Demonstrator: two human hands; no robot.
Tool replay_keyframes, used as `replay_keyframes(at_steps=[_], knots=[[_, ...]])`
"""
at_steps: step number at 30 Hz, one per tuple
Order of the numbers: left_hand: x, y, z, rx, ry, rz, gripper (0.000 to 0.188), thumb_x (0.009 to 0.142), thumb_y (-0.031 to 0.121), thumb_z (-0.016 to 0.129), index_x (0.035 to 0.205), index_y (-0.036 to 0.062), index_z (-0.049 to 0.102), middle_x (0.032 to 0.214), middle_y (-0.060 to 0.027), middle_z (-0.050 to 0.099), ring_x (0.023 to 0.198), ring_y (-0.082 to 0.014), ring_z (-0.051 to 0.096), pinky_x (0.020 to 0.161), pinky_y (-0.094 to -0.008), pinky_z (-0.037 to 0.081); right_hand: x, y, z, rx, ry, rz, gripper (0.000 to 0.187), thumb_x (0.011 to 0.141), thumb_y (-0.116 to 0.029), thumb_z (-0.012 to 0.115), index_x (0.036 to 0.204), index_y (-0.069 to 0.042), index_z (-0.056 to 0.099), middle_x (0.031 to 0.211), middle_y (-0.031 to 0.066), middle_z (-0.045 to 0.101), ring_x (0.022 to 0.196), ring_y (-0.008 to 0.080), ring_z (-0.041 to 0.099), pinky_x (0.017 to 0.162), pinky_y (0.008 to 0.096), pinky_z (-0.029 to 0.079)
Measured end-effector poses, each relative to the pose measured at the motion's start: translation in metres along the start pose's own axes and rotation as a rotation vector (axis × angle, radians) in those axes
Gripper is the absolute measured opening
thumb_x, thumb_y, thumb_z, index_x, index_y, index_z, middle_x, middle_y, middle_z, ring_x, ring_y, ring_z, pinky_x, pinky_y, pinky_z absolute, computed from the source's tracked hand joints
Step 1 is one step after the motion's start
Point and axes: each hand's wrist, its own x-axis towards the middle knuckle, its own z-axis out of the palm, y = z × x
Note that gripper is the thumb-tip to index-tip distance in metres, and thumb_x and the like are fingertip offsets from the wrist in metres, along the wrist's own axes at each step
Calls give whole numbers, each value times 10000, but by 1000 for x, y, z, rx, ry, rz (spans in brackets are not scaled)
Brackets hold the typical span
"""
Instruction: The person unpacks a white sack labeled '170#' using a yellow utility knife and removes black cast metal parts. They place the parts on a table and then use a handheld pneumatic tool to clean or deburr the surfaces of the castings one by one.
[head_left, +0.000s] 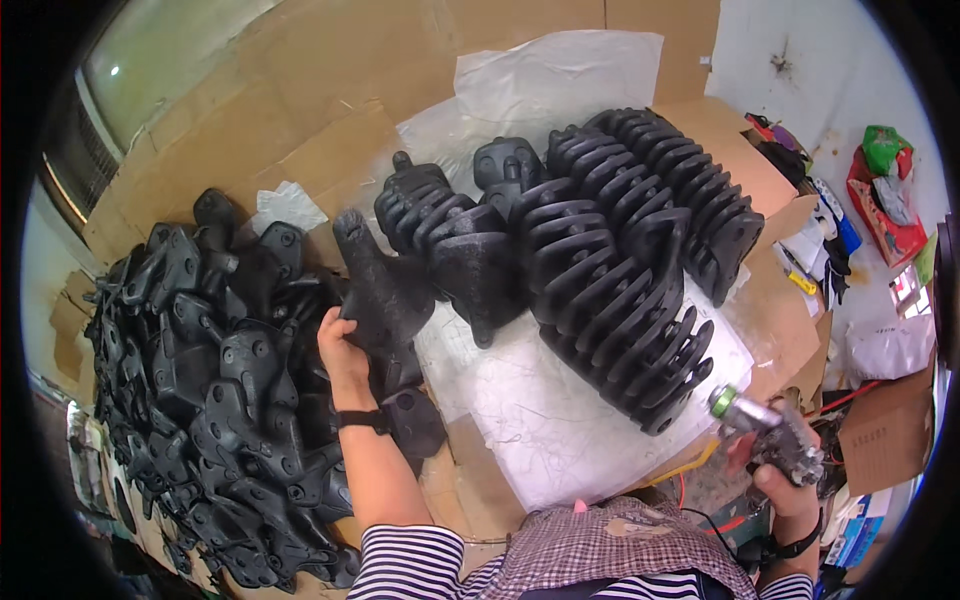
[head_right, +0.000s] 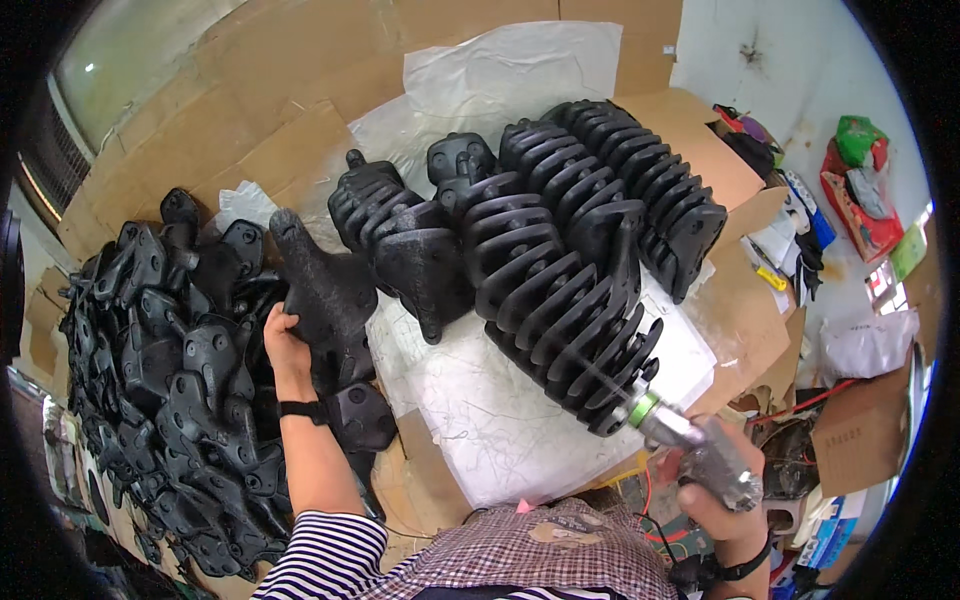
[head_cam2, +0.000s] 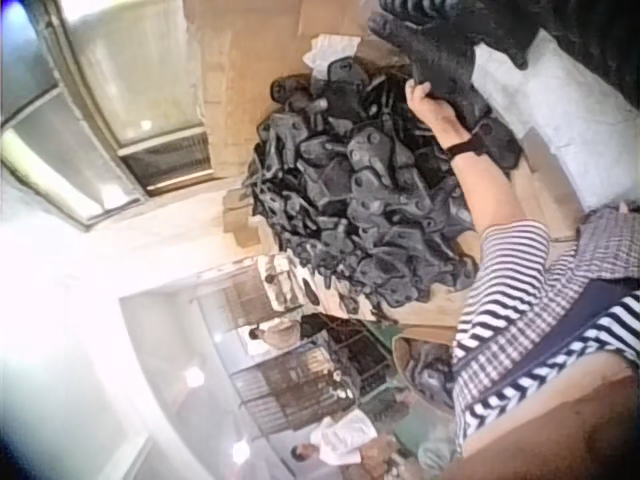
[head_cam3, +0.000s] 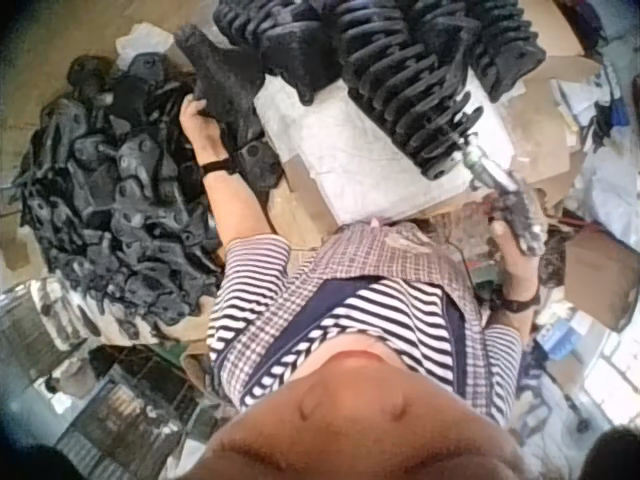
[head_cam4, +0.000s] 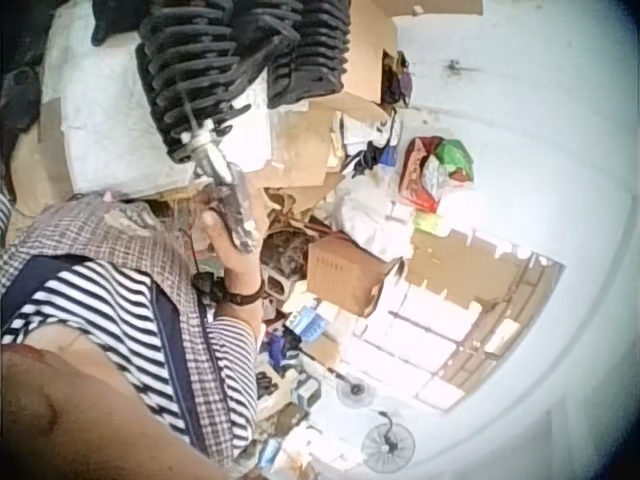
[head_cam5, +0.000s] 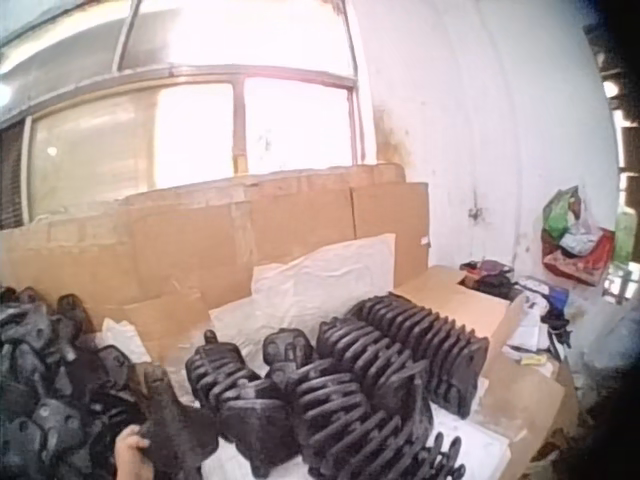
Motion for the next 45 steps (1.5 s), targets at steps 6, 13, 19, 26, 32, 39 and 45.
replay_keyframes(at_steps=[6, 13, 19, 26, 32, 39, 45], knots=[[50, -63, 47, 44, -60, -155, 448, 635, -25, 517, 1071, -54, 616, 1098, -115, 616, 1017, -249, 577, 931, -324, 436, 8, 36, -2, -233, -305, 272, 552, 785, -91, 737, 1273, 4, 496, 907, 59, 656, 816, 117, 620, 739, 271, 503], [35, -98, 62, 451, -147, -67, 361, 606, -5, 678, 961, 12, 617, 936, -32, 599, 884, -179, 569, 826, -292, 440, 14, 52, 1, -248, -353, 232, 569, 786, -104, 742, 1284, 7, 491, 969, 68, 642, 848, 103, 601, 748, 261, 495], [-12, 43, 40, 260, 228, 399, 366, 787, 150, 669, 1104, 0, 564, 1043, -70, 598, 961, -197, 563, 902, -334, 428, 24, 44, 12, -448, -291, 137, 560, 766, -144, 755, 1248, 11, 516, 945, 63, 648, 800, 110, 615, 728, 260, 500], [17, -4, -29, -18, 411, 225, 304, 884, 271, 590, 1112, 79, 531, 1064, -48, 544, 894, -180, 513, 813, -309, 410, 20, 0, 25, -391, -148, -153, 562, 762, -132, 741, 1256, -15, 501, 830, 73, 661, 760, 131, 658, 684, 271, 516], [37, -210, 25, 781, 232, 10, 433, 729, 6, 678, 1148, 2, 570, 1023, -46, 626, 841, -174, 588, 757, -312, 468, 27, 21, 34, -487, -376, 157, 538, 763, -101, 757, 1242, -13, 529, 914, 68, 655, 787, 107, 611, 752, 254, 487], [8, -121, 71, 321, -5, -141, 285, 665, -69, 661, 939, 8, 654, 888, -53, 655, 813, -169, 601, 787, -296, 463, 41, 29, 39, -584, -344, 77, 557, 773, -113, 751, 1268, -23, 513, 933, 72, 637, 804, 111, 602, 748, 257, 488], [10, -4, 14, -190, -29, 79, 355, 646, -30, 491, 979, -48, 612, 1048, -144, 656, 958, -246, 625, 904, -350, 475, 40, 6, 46, -261, -114, -96, 584, 773, -180, 738, 1275, -11, 492, 885, 107, 638, 755, 165, 641, 685, 285, 519]])
